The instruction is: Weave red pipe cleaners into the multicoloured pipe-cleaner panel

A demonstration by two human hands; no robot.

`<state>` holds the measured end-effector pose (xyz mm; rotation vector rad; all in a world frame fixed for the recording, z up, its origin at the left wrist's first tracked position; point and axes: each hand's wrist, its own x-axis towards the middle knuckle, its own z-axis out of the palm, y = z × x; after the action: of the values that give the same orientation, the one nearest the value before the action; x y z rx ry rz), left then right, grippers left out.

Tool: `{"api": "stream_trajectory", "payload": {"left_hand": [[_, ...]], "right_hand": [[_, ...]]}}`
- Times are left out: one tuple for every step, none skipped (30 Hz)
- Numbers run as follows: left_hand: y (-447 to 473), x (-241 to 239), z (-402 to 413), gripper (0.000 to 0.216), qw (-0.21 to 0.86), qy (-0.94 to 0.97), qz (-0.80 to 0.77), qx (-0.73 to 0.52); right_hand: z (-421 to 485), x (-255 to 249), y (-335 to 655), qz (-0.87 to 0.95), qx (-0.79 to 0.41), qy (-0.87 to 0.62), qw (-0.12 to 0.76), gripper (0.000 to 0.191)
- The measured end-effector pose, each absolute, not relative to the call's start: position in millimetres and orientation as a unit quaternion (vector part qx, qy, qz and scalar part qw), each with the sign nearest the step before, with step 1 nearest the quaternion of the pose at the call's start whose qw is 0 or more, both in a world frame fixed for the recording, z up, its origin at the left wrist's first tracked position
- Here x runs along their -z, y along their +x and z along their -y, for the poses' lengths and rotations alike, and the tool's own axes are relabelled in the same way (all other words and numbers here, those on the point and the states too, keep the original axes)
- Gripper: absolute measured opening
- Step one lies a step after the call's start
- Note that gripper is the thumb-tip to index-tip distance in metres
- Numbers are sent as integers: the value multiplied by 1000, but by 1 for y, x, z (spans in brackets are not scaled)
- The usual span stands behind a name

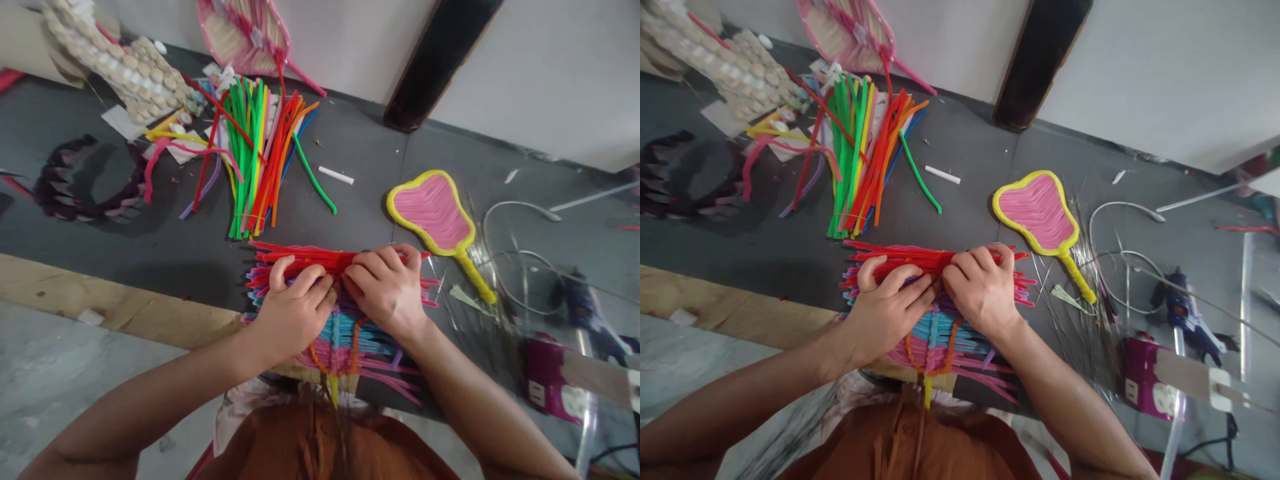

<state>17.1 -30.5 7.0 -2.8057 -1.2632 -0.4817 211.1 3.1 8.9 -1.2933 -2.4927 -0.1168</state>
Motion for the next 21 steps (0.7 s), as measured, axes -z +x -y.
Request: {"api": "stream_trajectory", "payload": {"left_hand": [[17, -7, 30, 13, 14, -902, 405, 151], [17, -7, 30, 13, 15, -902, 404, 151], [17, -7, 30, 14, 19, -902, 403, 152], [17, -8, 30, 14, 24, -902, 402, 158], [17, -9, 30, 15, 26, -901, 403, 159], [17, -10, 30, 17, 25, -901, 404, 157], [17, -11, 30, 18, 23, -901, 406, 153], [18, -12, 30, 19, 19, -901, 408, 149], [18, -13, 30, 20, 14, -899, 413, 144], [17, -13, 30, 19, 10, -898, 416, 142], [17, -13, 30, 18, 10, -897, 417, 144], [17, -12, 30, 17, 14, -897, 415, 152], [17, -11, 31, 15, 19, -896, 413, 161], [17, -9, 31, 14, 22, -897, 409, 169], [17, -8, 31, 13, 21, -897, 406, 173], [17, -7, 31, 14, 17, -898, 404, 173], [16, -6, 31, 14, 11, -898, 406, 168], [16, -6, 32, 15, 7, -898, 407, 166], [16, -5, 32, 15, 6, -899, 407, 163], [16, -5, 32, 15, 7, -899, 406, 161], [16, -5, 32, 14, 9, -900, 406, 161]], "right_hand": [[-3, -8, 211, 874, 39, -456, 165, 19], [-4, -8, 212, 873, 36, -457, 166, 19], [-4, -8, 213, 873, 31, -457, 167, 18], [-5, -9, 214, 874, 26, -456, 167, 18], [-5, -10, 216, 875, 21, -455, 166, 17], [-6, -11, 217, 876, 18, -454, 162, 17], [-6, -12, 219, 876, 17, -455, 158, 16], [-6, -13, 220, 877, 18, -455, 154, 17], [-6, -14, 220, 877, 23, -455, 151, 17], [-6, -14, 221, 878, 29, -453, 150, 17], [-6, -14, 221, 880, 35, -449, 149, 16], [-6, -14, 220, 883, 42, -443, 151, 16], [-6, -14, 220, 885, 48, -437, 154, 16], [-6, -13, 220, 887, 52, -432, 156, 16], [-6, -12, 219, 888, 56, -429, 158, 16], [-6, -11, 219, 888, 57, -428, 158, 16], [-6, -11, 218, 887, 58, -430, 158, 16], [-7, -11, 218, 886, 58, -432, 156, 17], [-7, -11, 218, 885, 57, -435, 155, 17], [-7, -11, 218, 884, 56, -437, 155, 17], [-6, -11, 217, 883, 55, -439, 156, 17]]}}
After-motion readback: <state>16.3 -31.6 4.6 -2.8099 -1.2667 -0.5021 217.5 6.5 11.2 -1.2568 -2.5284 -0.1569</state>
